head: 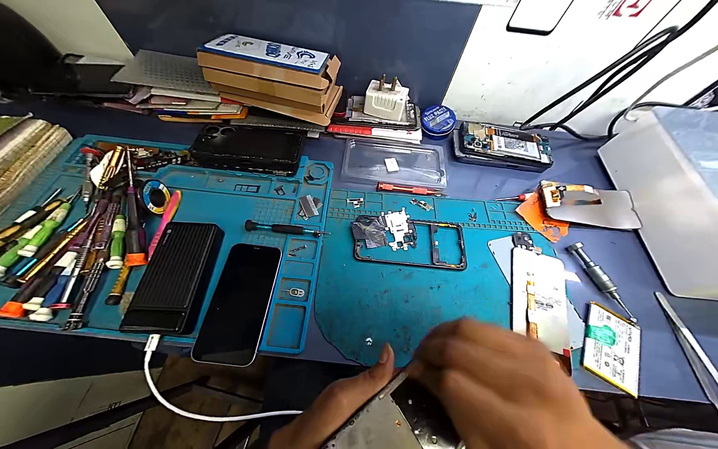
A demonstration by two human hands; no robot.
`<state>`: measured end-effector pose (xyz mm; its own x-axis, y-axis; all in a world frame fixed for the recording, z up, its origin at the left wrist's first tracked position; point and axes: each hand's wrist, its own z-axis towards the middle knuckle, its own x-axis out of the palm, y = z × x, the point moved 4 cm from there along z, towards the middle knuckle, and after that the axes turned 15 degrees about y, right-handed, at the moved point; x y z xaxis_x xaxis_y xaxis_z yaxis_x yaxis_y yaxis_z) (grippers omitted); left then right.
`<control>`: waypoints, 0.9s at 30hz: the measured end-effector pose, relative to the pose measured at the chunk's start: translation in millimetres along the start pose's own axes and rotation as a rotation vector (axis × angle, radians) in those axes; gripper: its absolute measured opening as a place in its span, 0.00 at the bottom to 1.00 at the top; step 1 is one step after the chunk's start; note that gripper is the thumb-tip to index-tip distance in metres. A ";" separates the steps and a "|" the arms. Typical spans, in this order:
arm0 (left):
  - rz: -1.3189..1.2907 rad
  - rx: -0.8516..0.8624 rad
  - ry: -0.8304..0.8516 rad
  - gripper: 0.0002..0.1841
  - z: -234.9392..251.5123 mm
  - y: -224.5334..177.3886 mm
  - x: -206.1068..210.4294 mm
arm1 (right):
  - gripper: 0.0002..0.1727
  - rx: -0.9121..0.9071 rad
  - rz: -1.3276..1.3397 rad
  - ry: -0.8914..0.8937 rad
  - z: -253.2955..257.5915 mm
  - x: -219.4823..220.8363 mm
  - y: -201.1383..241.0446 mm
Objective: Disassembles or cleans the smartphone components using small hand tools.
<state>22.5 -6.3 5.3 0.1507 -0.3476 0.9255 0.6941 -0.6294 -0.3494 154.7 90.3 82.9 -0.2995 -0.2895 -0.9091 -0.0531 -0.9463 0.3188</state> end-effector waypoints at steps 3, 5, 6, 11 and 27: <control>-0.022 0.071 -0.014 0.28 1.9 -1.9 6.7 | 0.07 -0.075 0.064 0.020 12.1 3.6 26.5; -0.012 0.051 -0.030 0.30 2.1 -1.2 5.2 | 0.07 -0.047 0.040 0.015 8.3 4.2 20.4; 0.002 0.037 -0.027 0.33 2.6 -0.5 2.9 | 0.06 -0.027 0.009 0.011 5.6 4.1 13.8; -0.023 0.096 -0.018 0.26 3.3 -1.9 7.0 | 0.05 -0.061 0.093 0.005 13.9 5.8 28.2; 0.011 0.224 0.035 0.21 -0.4 14.1 -33.1 | 0.07 -0.079 0.158 -0.005 34.6 9.0 52.9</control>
<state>27.0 -4.0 -30.3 0.1379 -0.3799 0.9147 0.8319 -0.4568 -0.3151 116.3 42.6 100.8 -0.3028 -0.4353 -0.8479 0.0704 -0.8974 0.4356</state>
